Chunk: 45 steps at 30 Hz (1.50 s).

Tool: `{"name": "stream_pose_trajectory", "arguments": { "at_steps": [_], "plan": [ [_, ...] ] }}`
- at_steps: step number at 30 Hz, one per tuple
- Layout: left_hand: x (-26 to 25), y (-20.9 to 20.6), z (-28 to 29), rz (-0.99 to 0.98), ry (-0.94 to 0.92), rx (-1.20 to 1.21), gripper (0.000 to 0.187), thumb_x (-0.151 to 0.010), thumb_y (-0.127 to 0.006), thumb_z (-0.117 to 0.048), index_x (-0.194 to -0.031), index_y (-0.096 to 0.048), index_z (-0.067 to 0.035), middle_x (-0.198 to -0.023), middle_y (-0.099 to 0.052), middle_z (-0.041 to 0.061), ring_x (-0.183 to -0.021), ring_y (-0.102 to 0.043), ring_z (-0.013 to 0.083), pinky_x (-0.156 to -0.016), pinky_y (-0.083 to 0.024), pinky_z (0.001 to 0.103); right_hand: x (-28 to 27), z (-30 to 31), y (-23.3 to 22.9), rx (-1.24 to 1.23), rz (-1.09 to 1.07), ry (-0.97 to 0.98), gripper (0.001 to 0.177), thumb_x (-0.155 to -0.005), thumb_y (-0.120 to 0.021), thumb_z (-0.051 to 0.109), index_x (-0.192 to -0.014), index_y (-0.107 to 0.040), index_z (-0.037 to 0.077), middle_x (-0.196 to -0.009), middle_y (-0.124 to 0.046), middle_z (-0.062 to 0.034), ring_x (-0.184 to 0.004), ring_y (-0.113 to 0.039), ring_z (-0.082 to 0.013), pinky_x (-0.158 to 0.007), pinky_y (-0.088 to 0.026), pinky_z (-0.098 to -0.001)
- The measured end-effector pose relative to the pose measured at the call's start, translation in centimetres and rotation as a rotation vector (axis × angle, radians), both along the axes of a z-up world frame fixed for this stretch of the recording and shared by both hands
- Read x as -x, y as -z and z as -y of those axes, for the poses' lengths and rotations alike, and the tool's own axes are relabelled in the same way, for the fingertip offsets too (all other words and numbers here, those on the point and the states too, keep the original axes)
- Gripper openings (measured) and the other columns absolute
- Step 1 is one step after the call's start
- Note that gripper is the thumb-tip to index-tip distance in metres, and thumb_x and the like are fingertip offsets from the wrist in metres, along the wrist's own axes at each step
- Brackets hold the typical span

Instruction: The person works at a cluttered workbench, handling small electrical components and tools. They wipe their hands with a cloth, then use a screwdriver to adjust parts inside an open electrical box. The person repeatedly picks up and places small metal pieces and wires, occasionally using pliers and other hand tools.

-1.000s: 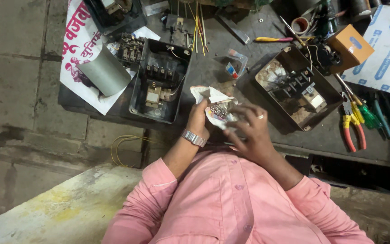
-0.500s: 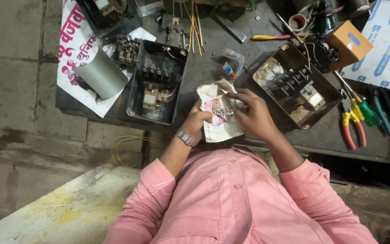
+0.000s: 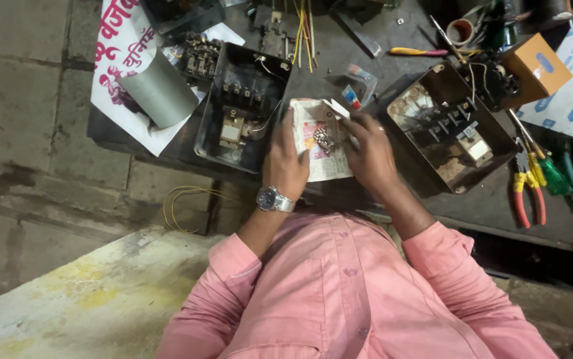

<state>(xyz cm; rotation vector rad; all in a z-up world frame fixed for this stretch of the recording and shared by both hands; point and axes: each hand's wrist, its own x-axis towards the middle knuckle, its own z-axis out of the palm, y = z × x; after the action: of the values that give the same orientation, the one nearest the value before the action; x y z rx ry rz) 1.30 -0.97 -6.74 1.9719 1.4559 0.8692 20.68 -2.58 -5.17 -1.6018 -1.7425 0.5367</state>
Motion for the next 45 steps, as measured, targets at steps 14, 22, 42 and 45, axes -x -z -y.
{"name": "stream_pose_trajectory", "arguments": {
  "at_steps": [14, 22, 42, 45],
  "plan": [
    [-0.7, 1.0, -0.8, -0.064, 0.208, -0.022, 0.052, -0.074, -0.072, 0.002, -0.125, -0.060, 0.004, -0.131, -0.055, 0.022, -0.120, -0.055, 0.0424, -0.101, -0.049, 0.047, 1.1, 0.9, 1.2, -0.003, -0.005, -0.038, 0.049, -0.077, -0.082, 0.005, -0.123, -0.068, -0.004, -0.123, -0.064, -0.0217, -0.109, -0.064, -0.0415, -0.091, -0.053, -0.0437],
    [-1.0, 0.8, -1.9, -0.095, 0.200, 0.076, 0.040, -0.080, -0.070, 0.003, -0.120, -0.065, 0.001, -0.122, -0.059, 0.018, -0.112, -0.062, 0.0394, -0.095, -0.053, 0.045, 0.5, 0.7, 0.6, 0.214, -0.142, -0.026, 0.041, -0.081, -0.081, 0.007, -0.119, -0.070, -0.003, -0.110, -0.065, -0.0198, -0.092, -0.067, -0.0335, -0.079, -0.054, -0.0403],
    [-1.0, 2.2, -3.5, -0.031, 0.190, 0.082, 0.024, -0.082, -0.075, -0.003, -0.103, -0.066, 0.001, -0.101, -0.067, 0.019, -0.089, -0.067, 0.0400, -0.077, -0.056, 0.045, 0.5, 1.7, 2.2, 0.135, -0.149, 0.024, 0.026, -0.079, -0.080, 0.002, -0.103, -0.071, -0.003, -0.099, -0.064, -0.0162, -0.082, -0.068, -0.0299, -0.072, -0.054, -0.0378],
    [-0.9, 2.0, -3.5, -0.022, 0.178, 0.096, 0.021, -0.084, -0.075, -0.004, -0.103, -0.067, 0.001, -0.100, -0.068, 0.018, -0.084, -0.067, 0.0402, -0.074, -0.055, 0.047, 0.8, 1.9, 2.3, 0.114, -0.156, 0.034, 0.020, -0.079, -0.078, 0.001, -0.097, -0.069, -0.003, -0.097, -0.063, -0.0161, -0.080, -0.068, -0.0296, -0.070, -0.054, -0.0377]
  ]
}}
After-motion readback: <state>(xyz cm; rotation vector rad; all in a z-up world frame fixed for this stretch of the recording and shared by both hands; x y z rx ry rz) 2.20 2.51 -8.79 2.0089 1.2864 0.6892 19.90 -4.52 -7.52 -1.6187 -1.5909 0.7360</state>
